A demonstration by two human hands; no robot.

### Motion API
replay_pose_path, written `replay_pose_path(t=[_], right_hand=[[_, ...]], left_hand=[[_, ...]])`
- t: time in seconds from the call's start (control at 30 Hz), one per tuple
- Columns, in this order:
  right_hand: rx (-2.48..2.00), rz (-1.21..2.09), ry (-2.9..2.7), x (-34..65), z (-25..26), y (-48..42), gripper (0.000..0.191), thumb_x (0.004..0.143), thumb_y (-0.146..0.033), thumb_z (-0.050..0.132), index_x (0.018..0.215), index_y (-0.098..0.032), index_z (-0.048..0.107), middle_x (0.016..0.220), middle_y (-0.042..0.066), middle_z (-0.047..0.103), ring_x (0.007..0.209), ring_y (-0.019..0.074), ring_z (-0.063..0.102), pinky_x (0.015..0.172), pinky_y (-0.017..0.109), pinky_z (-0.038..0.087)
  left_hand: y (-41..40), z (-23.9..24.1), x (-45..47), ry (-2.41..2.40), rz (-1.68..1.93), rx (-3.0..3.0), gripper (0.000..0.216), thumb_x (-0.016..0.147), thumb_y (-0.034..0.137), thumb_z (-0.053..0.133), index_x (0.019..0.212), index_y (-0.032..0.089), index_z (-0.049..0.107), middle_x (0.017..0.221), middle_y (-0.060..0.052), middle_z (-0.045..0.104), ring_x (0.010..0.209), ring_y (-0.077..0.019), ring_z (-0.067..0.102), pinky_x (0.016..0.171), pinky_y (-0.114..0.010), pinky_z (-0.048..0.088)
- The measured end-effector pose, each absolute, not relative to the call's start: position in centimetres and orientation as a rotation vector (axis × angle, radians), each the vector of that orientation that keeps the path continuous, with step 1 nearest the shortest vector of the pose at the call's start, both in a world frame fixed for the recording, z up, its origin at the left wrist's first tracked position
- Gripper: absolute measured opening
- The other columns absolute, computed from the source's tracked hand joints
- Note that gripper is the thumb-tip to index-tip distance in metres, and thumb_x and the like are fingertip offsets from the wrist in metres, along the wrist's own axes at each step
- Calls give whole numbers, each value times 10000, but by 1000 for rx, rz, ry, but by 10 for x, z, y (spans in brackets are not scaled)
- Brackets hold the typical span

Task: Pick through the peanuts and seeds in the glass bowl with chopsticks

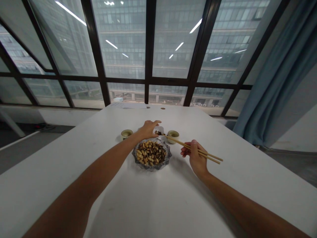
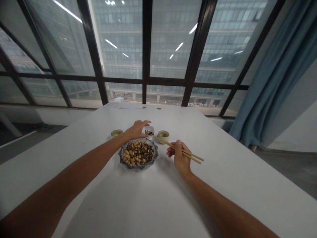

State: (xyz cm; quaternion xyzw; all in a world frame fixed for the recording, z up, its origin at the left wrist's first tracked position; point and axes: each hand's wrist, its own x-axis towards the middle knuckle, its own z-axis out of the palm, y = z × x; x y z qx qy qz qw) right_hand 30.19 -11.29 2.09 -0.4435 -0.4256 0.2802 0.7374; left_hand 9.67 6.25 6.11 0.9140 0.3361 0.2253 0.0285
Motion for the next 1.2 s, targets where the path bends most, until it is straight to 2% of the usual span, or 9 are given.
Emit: replay_pose_path(t=[0.5,0.6,0.73,0.83,0.93,1.07,1.2], right_hand=[[-1032,414,-1277,307,31,-75,553,869,-718,597,780,-175,647,592,35,668,459,143,597,423,269,506],[-1078,465,-1353,308,36,-62,604,845,-764,580,783,-167,653,617,50,672,485,153,609,434,275,517],[-1085,465,-1295,310,54,-64,734,825,-865,450,764,-164,660,604,62,661,476,152,599,400,258,489],[-1093,445,-1312,311,75,-79,723,834,-846,473,723,-161,674,555,54,636,441,134,563,381,238,444],[-1145,546,-1460,308,95,-98,648,820,-786,578,673,-162,672,492,34,603,407,124,536,384,235,440],[-1245,811,-1702,304,110,-116,615,804,-754,622,646,-161,666,463,22,600,375,108,526,366,211,426],[-1270,997,-1828,299,105,-119,568,817,-713,642,665,-166,654,486,20,629,385,110,560,369,200,447]], left_hand=[[64,56,100,1021,666,2762,699,752,349,790,1352,189,471,1317,-148,685,1262,-292,606,1177,-506,260],[64,55,99,1043,636,2749,700,762,362,790,1360,201,463,1324,-147,682,1293,-279,593,1203,-510,229],[66,53,97,1103,585,2753,639,809,393,753,1355,203,480,1311,-141,691,1284,-266,603,1209,-488,236],[67,52,99,1167,577,2737,576,844,436,712,1340,221,513,1285,-127,706,1268,-271,610,1203,-484,255],[65,54,98,1211,563,2717,554,877,482,660,1346,218,531,1275,-129,709,1257,-281,615,1214,-510,231],[55,55,79,1174,702,2746,455,950,476,538,1336,234,559,1325,-96,682,1274,-262,602,1233,-536,178],[41,47,36,1223,953,2787,343,978,400,492,1235,221,632,1334,-88,676,1292,-246,576,1207,-493,253]])
